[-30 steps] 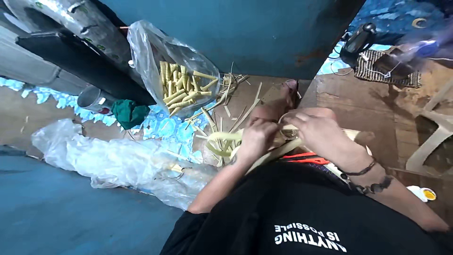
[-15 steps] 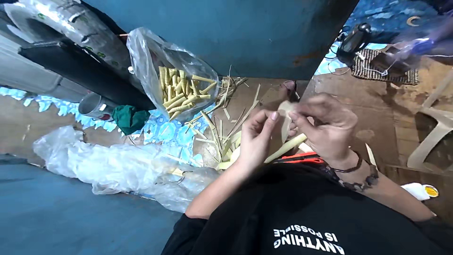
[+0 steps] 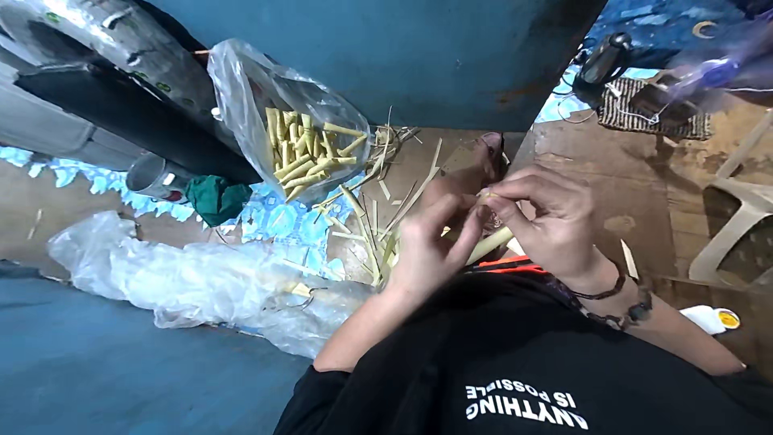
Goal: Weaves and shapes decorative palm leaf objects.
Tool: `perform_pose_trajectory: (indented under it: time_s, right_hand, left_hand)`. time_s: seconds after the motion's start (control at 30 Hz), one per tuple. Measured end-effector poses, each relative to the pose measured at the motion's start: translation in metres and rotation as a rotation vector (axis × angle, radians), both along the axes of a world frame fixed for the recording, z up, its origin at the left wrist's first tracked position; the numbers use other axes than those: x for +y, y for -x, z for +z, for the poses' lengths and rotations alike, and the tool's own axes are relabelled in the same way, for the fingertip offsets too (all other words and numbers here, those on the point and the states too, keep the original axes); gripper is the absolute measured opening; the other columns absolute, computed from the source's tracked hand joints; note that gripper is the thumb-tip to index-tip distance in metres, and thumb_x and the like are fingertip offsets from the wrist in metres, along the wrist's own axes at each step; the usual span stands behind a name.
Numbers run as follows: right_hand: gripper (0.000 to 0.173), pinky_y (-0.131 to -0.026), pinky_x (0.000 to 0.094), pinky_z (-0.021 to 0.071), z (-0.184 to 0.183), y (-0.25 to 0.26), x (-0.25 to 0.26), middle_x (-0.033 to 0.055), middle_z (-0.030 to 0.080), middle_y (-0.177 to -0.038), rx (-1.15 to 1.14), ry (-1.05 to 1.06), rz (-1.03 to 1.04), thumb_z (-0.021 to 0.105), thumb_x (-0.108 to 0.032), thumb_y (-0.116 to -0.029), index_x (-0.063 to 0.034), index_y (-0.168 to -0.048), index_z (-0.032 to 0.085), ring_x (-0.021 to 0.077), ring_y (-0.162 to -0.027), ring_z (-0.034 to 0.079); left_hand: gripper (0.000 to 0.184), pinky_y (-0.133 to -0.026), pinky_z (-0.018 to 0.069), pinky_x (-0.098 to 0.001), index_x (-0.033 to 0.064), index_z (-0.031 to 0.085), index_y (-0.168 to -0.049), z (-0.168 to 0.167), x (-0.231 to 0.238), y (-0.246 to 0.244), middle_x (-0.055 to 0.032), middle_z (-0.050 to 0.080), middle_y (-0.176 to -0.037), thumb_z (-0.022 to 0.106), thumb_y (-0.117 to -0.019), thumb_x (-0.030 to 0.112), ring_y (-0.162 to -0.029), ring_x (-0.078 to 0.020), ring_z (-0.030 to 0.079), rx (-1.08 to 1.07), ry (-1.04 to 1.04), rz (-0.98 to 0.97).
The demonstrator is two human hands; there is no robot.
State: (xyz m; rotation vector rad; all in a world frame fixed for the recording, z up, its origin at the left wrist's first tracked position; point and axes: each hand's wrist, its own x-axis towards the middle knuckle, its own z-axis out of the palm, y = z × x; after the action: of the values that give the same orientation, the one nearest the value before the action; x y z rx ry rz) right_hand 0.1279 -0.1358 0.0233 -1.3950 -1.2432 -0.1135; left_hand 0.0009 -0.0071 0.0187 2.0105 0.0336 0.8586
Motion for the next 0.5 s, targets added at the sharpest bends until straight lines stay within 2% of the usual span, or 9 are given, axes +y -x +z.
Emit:
perform_pose_trajectory:
  time_s: [0.07, 0.1, 0.13, 0.2, 0.27, 0.3, 0.37, 0.43, 0.5]
  right_hand:
    - [0.029, -0.080, 0.0232, 0.0623, 0.002, 0.003, -0.001, 0.0033, 0.071, -0.103, 0.194, 0.021, 0.132, 0.078, -0.003, -0.0871, 0.0030, -0.113, 0.067, 0.0061, -0.087, 0.070]
    - [0.038, -0.081, 0.0249, 0.0629, 0.002, 0.004, -0.002, 0.0014, 0.071, -0.104, 0.234, 0.013, 0.163, 0.081, -0.002, -0.0832, 0.0001, -0.117, 0.064, 0.0066, -0.088, 0.071]
    - [0.037, -0.081, 0.0264, 0.0636, 0.000, 0.005, -0.001, 0.0021, 0.072, -0.104, 0.223, -0.020, 0.162, 0.081, 0.001, -0.0815, 0.0002, -0.115, 0.065, 0.0078, -0.088, 0.072]
    - [0.021, -0.081, 0.0264, 0.0624, -0.004, 0.005, 0.000, 0.0054, 0.072, -0.098, 0.120, -0.104, 0.104, 0.078, 0.007, -0.0814, 0.0018, -0.101, 0.075, 0.0100, -0.089, 0.070]
    - [0.010, -0.083, 0.0226, 0.0593, -0.007, 0.001, 0.000, 0.0066, 0.068, -0.097, -0.021, -0.159, 0.030, 0.076, 0.006, -0.0828, -0.0015, -0.089, 0.077, 0.0092, -0.094, 0.067]
    - [0.007, -0.084, 0.0213, 0.0586, -0.008, 0.000, -0.001, 0.0074, 0.067, -0.099, -0.072, -0.176, 0.004, 0.076, 0.004, -0.0839, -0.0023, -0.087, 0.077, 0.0085, -0.095, 0.066]
    - [0.006, -0.083, 0.0195, 0.0577, -0.007, 0.000, -0.003, 0.0070, 0.065, -0.103, -0.070, -0.176, 0.020, 0.071, 0.002, -0.0868, -0.0025, -0.088, 0.075, 0.0065, -0.095, 0.065]
    - [0.014, -0.081, 0.0183, 0.0568, -0.003, -0.001, -0.007, 0.0029, 0.063, -0.108, 0.073, -0.117, 0.124, 0.063, -0.004, -0.0926, -0.0006, -0.100, 0.074, 0.0036, -0.095, 0.063]
    - [0.022, -0.079, 0.0187, 0.0589, 0.002, -0.003, -0.008, -0.0027, 0.069, -0.107, 0.235, -0.017, 0.182, 0.063, -0.012, -0.0976, -0.0002, -0.115, 0.069, 0.0006, -0.090, 0.066]
  left_hand:
    - [0.008, -0.064, 0.0581, -0.0219, -0.0049, 0.066, -0.099, 0.001, 0.000, 0.000, -0.0048, 0.069, -0.082, 0.062, -0.0976, 0.002, -0.069, -0.0046, 0.065, -0.029, 0.156, -0.015]
    - [0.005, -0.062, 0.0560, -0.0192, -0.0011, 0.065, -0.098, 0.001, 0.002, -0.001, -0.0006, 0.067, -0.079, 0.063, -0.0988, 0.003, -0.065, -0.0021, 0.062, -0.026, 0.273, -0.032]
    - [0.005, -0.057, 0.0525, -0.0172, 0.0040, 0.064, -0.094, 0.000, 0.004, -0.003, 0.0029, 0.064, -0.073, 0.064, -0.0989, 0.006, -0.060, -0.0005, 0.059, -0.005, 0.395, -0.054]
    - [0.017, -0.051, 0.0442, -0.0165, 0.0124, 0.062, -0.085, -0.003, 0.007, -0.003, 0.0062, 0.056, -0.065, 0.061, -0.1015, 0.015, -0.053, -0.0001, 0.050, 0.092, 0.599, -0.128]
    - [0.024, -0.057, 0.0549, -0.0225, 0.0141, 0.064, -0.088, 0.002, 0.007, 0.003, 0.0048, 0.060, -0.070, 0.054, -0.1057, 0.026, -0.060, -0.0033, 0.060, 0.178, 0.706, -0.217]
    - [0.020, -0.062, 0.0577, -0.0246, 0.0119, 0.067, -0.094, 0.005, 0.005, 0.007, 0.0038, 0.064, -0.074, 0.055, -0.1046, 0.023, -0.065, -0.0047, 0.064, 0.178, 0.708, -0.238]
    - [0.008, -0.066, 0.0618, -0.0272, 0.0031, 0.068, -0.104, 0.011, 0.001, 0.011, -0.0005, 0.071, -0.080, 0.064, -0.0973, 0.004, -0.068, -0.0075, 0.069, 0.143, 0.634, -0.227]
    - [0.009, -0.064, 0.0604, -0.0242, -0.0002, 0.067, -0.105, 0.013, 0.000, 0.011, -0.0009, 0.072, -0.080, 0.066, -0.0954, 0.001, -0.067, -0.0060, 0.068, 0.122, 0.492, -0.176]
    - [0.009, -0.063, 0.0603, -0.0247, -0.0019, 0.067, -0.104, 0.012, 0.003, 0.011, -0.0022, 0.070, -0.080, 0.064, -0.0982, 0.004, -0.066, -0.0069, 0.068, 0.137, 0.364, -0.141]
